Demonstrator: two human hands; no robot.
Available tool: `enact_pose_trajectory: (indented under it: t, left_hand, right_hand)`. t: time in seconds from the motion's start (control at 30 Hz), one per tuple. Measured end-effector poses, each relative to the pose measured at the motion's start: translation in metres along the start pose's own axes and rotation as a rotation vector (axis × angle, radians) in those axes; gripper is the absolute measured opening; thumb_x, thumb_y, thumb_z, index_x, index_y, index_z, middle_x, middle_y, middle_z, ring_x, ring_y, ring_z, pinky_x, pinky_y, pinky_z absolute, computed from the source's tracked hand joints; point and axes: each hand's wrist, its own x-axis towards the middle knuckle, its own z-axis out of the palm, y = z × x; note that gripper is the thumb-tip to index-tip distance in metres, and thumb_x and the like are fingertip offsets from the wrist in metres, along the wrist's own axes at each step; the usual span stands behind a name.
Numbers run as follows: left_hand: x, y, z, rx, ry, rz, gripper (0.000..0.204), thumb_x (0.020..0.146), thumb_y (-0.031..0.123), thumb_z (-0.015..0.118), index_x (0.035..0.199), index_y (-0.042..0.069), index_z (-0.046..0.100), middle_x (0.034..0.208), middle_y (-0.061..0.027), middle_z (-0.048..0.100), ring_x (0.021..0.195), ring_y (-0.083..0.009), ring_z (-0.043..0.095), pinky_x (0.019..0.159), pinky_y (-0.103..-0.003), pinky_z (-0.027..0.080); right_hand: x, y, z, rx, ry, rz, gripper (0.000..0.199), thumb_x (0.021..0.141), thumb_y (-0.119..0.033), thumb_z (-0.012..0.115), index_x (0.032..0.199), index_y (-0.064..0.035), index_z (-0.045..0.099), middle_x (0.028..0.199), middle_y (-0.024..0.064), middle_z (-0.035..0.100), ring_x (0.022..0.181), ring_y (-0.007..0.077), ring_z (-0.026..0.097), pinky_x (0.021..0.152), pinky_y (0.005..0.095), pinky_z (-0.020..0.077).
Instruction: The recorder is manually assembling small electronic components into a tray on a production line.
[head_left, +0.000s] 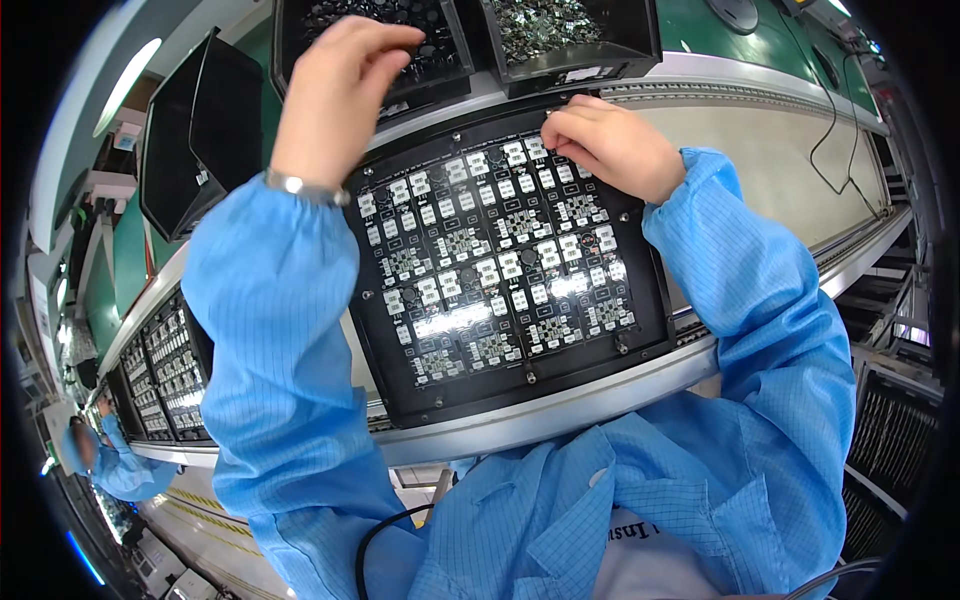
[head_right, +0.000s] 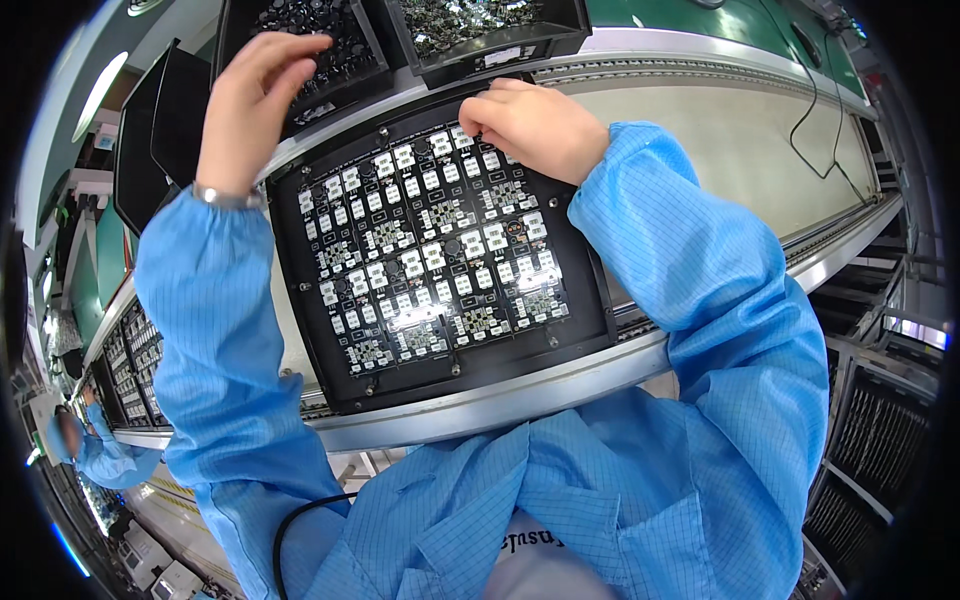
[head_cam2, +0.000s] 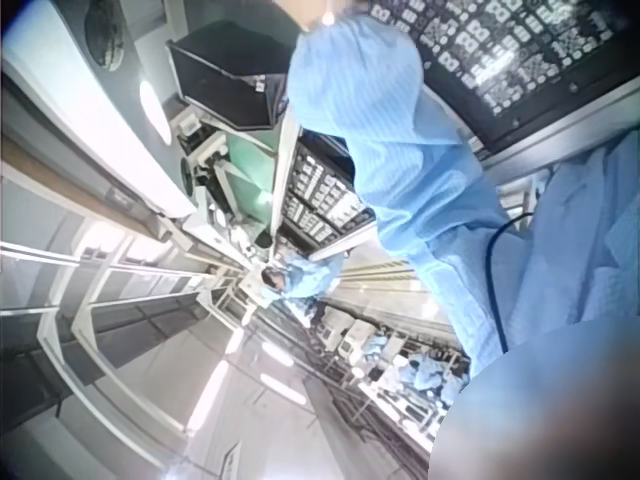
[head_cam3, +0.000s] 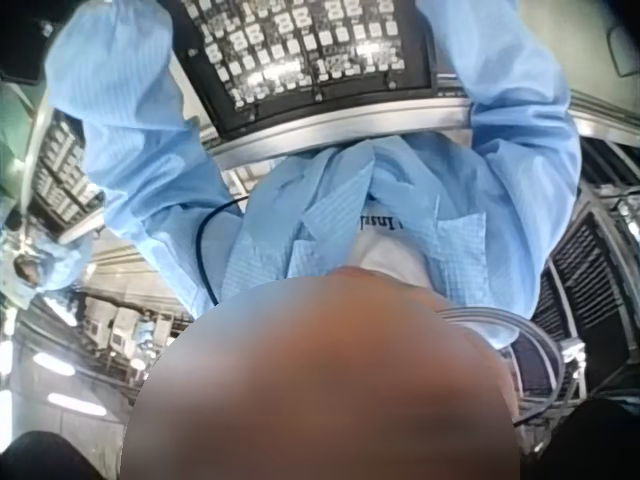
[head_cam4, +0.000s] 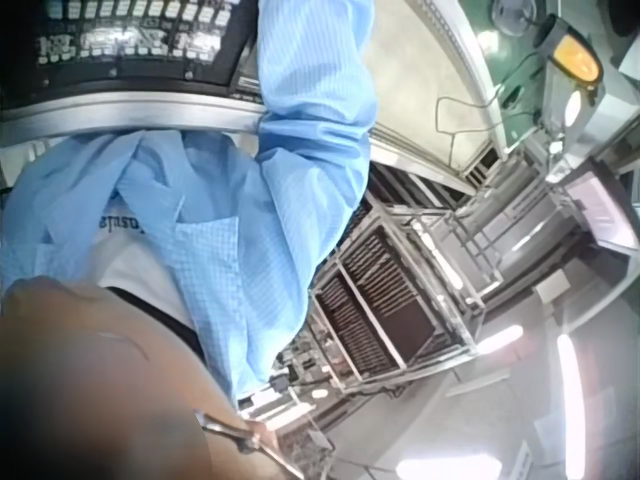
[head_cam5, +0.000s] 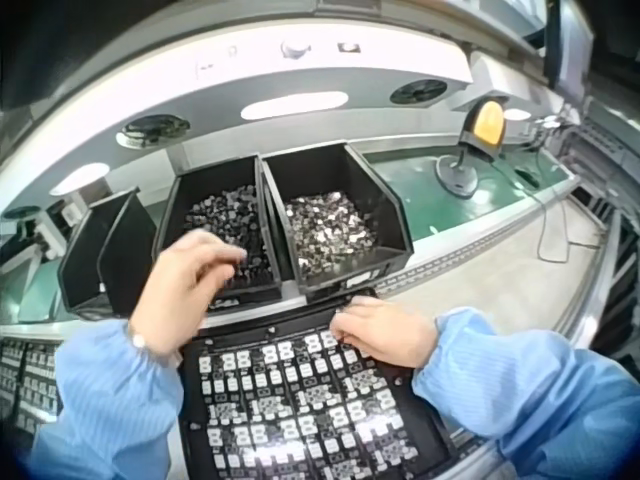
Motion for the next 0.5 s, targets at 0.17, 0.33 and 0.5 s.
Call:
enact_pose_trajectory:
  t: [0.17,0.33,0.5]
  left_hand:
    - [-0.023,0.036,0.026,-0.448,-0.188,-0.294,0.014,0.084,0.002,0.059,0.096,0.003,0.067,0.088,-0.0049,0.062,0.075,-0.0109,0.06,0.067,-0.023,0.049]
    - [-0.023,0.04,0.059,-0.554,-0.432,-0.519,0.015,0.084,0.004,0.061,0.098,0.0,0.066,0.084,-0.0043,0.066,0.076,-0.01,0.062,0.069,-0.022,0.05]
    - [-0.013,0.034,0.074,-0.609,-0.501,-0.545,0.021,0.083,0.006,0.061,0.102,0.0,0.066,0.084,-0.0055,0.068,0.078,-0.0098,0.063,0.071,-0.022,0.05]
  right_hand:
    - [0.014,0.003,-0.03,0.091,0.117,-0.002,0.02,0.08,-0.007,0.067,0.097,-0.0054,0.057,0.08,0.0058,0.056,0.073,0.0184,0.057,0.066,0.0296,0.0473]
    - [0.044,0.005,-0.076,0.277,0.44,0.224,0.01,0.086,-0.006,0.06,0.093,0.0,0.062,0.073,0.0048,0.063,0.065,0.0074,0.056,0.059,0.0232,0.046]
    - [0.073,0.052,-0.059,-0.034,0.088,0.185,0.02,0.08,-0.005,0.05,0.096,0.0006,0.06,0.085,0.0231,0.063,0.082,0.0387,0.062,0.072,0.0423,0.0493]
